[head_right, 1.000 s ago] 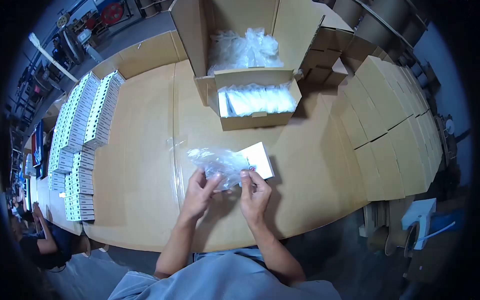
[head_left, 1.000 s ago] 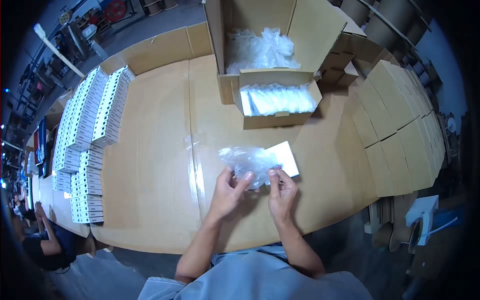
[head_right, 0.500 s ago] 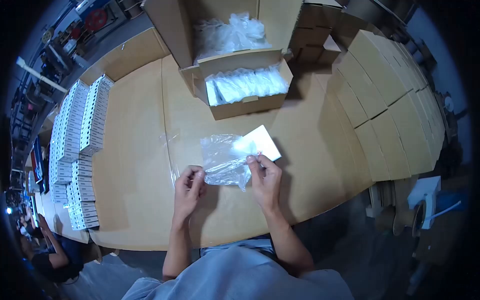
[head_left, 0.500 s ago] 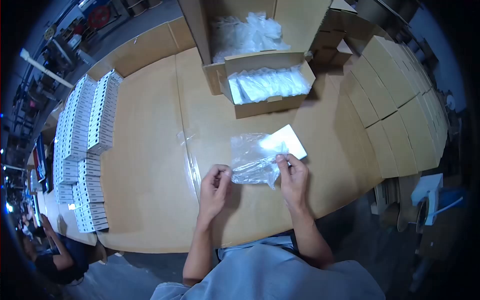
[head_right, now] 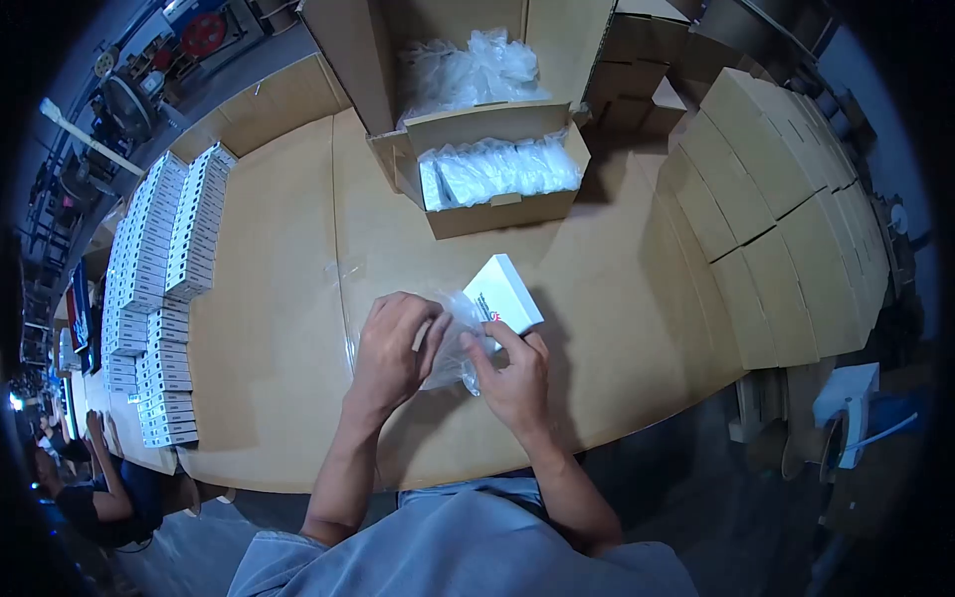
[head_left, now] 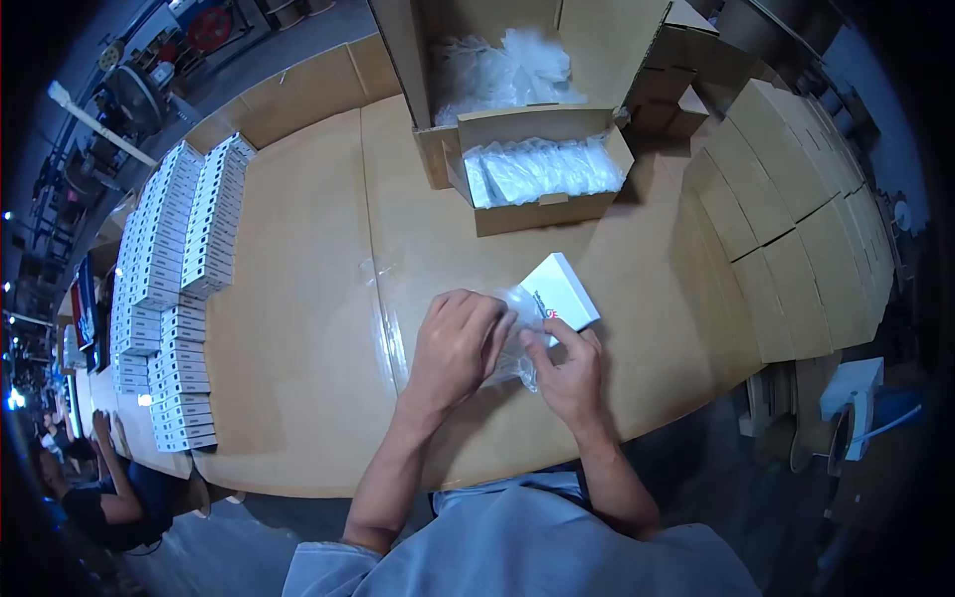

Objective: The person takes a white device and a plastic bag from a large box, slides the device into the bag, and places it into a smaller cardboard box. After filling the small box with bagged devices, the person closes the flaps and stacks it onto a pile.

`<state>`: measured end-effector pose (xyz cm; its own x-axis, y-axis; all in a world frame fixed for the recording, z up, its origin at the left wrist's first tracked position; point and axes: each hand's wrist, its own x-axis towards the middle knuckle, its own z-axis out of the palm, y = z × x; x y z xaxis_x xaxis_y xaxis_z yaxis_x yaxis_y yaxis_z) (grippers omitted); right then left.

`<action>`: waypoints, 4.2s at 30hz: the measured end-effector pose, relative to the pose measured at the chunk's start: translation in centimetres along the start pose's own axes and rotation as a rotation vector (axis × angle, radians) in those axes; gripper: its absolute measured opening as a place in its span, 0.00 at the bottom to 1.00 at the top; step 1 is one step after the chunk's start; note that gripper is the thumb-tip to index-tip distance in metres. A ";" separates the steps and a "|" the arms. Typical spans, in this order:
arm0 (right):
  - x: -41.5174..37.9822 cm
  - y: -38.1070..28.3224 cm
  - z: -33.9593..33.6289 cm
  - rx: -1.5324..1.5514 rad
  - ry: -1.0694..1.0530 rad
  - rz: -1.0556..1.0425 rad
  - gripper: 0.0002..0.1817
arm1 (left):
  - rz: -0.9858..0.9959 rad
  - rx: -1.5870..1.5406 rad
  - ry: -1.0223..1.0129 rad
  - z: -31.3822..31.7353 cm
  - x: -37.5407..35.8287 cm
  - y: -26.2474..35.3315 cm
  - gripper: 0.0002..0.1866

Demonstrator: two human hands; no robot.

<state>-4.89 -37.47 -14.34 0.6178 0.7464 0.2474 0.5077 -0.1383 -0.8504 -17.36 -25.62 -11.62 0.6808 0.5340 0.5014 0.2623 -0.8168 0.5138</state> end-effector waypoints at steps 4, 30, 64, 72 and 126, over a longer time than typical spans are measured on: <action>-0.3 0.4 -1.0 -0.033 -0.186 -0.004 0.15 | -0.381 -0.242 -0.008 -0.2 0.6 -0.4 0.04; -0.9 1.5 0.8 0.461 0.018 0.240 0.10 | -0.893 -1.172 0.032 1.2 -5.3 -1.8 0.30; 5.9 0.2 -0.9 0.663 -0.267 -0.164 0.22 | -0.605 -0.784 -0.103 0.3 -4.0 -1.9 0.30; 6.5 0.1 -1.0 0.458 -0.350 -0.097 0.15 | -0.689 -0.972 -0.088 1.0 -4.3 -2.2 0.22; 2.7 2.0 0.8 0.584 -0.118 -0.142 0.05 | -0.961 -0.951 0.341 2.4 -4.5 -0.9 0.16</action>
<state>-2.66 -35.23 -15.76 0.4810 0.8029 0.3522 0.1465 0.3226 -0.9352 -19.06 -27.83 -16.01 0.2666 0.9331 -0.2413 -0.1271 0.2822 0.9509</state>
